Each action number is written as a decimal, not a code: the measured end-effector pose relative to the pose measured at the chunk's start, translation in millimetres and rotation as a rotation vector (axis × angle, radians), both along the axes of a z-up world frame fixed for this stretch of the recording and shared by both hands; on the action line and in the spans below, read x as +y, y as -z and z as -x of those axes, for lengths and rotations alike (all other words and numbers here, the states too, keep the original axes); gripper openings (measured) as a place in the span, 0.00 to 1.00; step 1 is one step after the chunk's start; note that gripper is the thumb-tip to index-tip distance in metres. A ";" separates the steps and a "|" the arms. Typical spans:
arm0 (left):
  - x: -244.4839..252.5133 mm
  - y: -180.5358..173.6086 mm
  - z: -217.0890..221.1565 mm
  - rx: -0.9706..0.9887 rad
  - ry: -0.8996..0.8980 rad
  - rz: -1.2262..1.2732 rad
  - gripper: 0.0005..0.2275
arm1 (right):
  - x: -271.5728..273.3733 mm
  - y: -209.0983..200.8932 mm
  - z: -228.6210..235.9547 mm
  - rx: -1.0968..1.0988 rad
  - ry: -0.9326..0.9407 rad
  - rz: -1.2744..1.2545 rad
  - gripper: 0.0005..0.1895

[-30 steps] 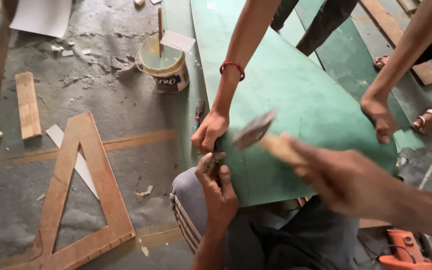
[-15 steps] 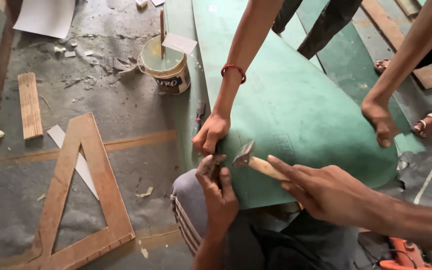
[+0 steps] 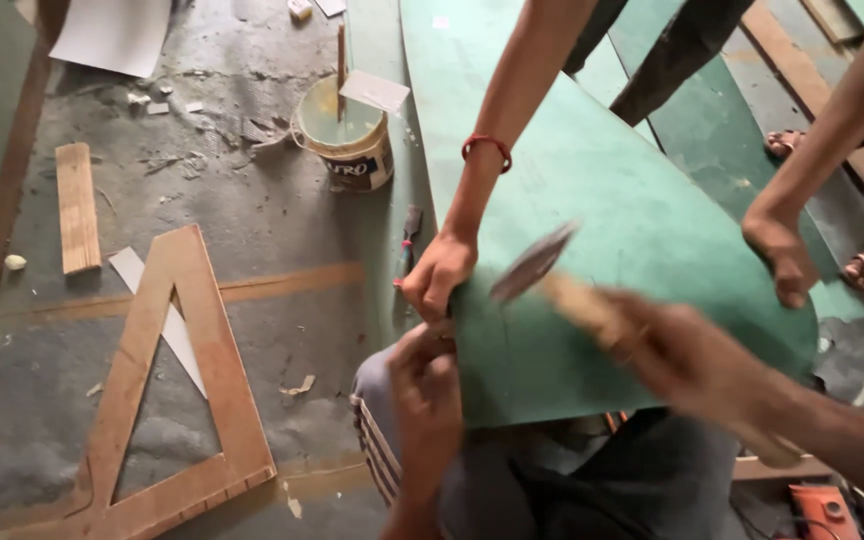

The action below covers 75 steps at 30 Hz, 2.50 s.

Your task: Upholstering and assembling a curved furniture component by hammering tacks or staples through material onto a frame.

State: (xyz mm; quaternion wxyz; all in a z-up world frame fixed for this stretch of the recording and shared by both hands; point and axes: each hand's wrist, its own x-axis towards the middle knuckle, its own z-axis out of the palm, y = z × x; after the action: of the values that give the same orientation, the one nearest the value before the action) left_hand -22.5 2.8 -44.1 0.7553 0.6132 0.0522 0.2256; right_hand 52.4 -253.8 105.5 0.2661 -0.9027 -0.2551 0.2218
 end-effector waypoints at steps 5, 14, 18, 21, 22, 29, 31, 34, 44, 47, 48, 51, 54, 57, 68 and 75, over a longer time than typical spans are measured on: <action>111.7 80.0 -39.7 0.274 -0.270 -0.175 0.05 | -24.8 40.2 -39.7 0.389 0.358 -0.944 0.27; 74.9 403.0 -156.1 0.470 0.163 -0.890 0.19 | -22.7 51.5 -33.5 0.234 0.390 -0.762 0.28; 70.1 416.3 -177.3 0.473 0.266 -1.071 0.16 | -20.6 52.6 -34.5 0.194 0.516 -0.695 0.28; 72.4 434.4 -190.7 0.440 0.360 -0.995 0.14 | -9.2 44.2 -34.4 0.188 0.465 -0.702 0.29; 73.2 437.5 -194.3 0.561 0.387 -0.907 0.09 | -8.1 44.4 -34.4 0.212 0.435 -0.740 0.28; 76.2 389.4 -192.5 0.450 0.263 -1.022 0.07 | 0.0 38.7 -32.9 0.248 0.426 -0.769 0.27; 84.5 377.0 -187.0 0.431 0.193 -0.841 0.07 | -0.5 39.0 -34.2 0.242 0.412 -0.776 0.27; 104.5 289.8 -163.5 0.407 0.082 -0.393 0.08 | 0.8 34.6 -33.1 0.213 0.383 -0.740 0.27; 30.3 -75.9 -51.9 -0.333 0.098 -0.686 0.05 | -1.6 31.6 -25.8 0.079 0.231 -0.693 0.28; 16.7 -70.8 -56.6 -0.223 0.014 -0.758 0.03 | -3.9 37.2 -24.7 0.085 0.214 -0.715 0.25; 14.6 -70.4 -55.3 -0.218 0.020 -0.764 0.03 | -3.4 34.0 -23.8 0.091 0.218 -0.722 0.25; 11.3 -69.1 -53.8 -0.196 -0.003 -0.795 0.03 | -0.9 30.6 -23.3 0.072 0.250 -0.641 0.24; 8.5 -74.5 -54.7 -0.157 -0.038 -0.813 0.04 | -0.8 31.1 -26.2 0.069 0.257 -0.620 0.26; 7.0 -80.2 -54.9 -0.123 -0.026 -0.837 0.05 | -0.9 30.9 -28.6 0.080 0.252 -0.614 0.25; 2.8 -84.6 -49.7 -0.146 -0.066 -0.876 0.06 | -9.1 33.8 -31.2 0.228 0.188 -0.742 0.23; 5.9 -77.3 -49.8 -0.061 -0.078 -0.817 0.13 | 26.4 -49.5 -12.3 0.136 0.155 -0.073 0.23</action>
State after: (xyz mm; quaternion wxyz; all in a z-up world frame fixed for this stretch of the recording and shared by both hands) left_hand 27.3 8.7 33.2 0.4416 0.8532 -0.0408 0.2744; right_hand 64.7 -227.4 155.0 0.3317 -0.8924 -0.1738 0.2517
